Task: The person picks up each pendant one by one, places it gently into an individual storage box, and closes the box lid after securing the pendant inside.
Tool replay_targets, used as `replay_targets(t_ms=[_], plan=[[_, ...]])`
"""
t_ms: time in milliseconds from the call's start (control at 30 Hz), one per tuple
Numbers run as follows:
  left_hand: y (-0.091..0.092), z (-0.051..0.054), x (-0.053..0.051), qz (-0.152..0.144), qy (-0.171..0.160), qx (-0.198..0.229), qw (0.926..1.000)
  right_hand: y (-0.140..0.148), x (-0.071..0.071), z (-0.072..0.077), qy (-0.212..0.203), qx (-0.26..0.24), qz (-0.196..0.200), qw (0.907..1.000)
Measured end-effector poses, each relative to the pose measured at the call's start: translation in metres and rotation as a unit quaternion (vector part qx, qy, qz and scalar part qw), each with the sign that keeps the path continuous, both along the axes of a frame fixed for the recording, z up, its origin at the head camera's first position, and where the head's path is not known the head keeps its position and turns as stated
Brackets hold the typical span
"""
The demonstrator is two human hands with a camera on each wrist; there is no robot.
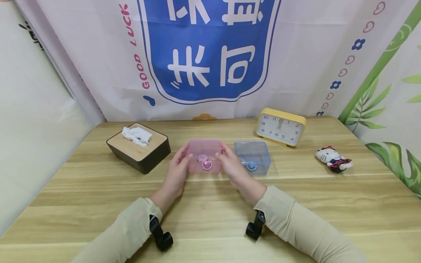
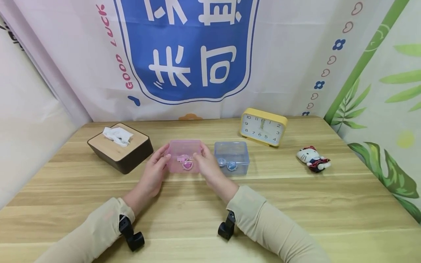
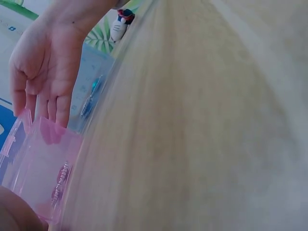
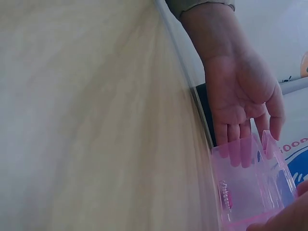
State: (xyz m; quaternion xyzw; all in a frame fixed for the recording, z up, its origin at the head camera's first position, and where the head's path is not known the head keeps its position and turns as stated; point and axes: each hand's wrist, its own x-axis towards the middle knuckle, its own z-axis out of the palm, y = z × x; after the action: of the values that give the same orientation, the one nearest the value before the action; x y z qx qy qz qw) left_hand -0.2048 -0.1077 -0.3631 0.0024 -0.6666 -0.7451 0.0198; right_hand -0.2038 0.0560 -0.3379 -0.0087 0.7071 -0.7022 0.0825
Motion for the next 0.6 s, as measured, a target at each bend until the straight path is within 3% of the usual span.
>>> replay_targets(t_ms=[233,600], plan=[[0.007,-0.003,0.002,0.003,-0.007,0.013,0.9999,-0.003,-0.001,-0.005,0.013,-0.007,0.002,0.9999],[0.014,-0.01,0.003,0.024,0.009,0.016,0.9995,-0.01,0.003,-0.011,0.023,0.037,-0.035,0.9984]])
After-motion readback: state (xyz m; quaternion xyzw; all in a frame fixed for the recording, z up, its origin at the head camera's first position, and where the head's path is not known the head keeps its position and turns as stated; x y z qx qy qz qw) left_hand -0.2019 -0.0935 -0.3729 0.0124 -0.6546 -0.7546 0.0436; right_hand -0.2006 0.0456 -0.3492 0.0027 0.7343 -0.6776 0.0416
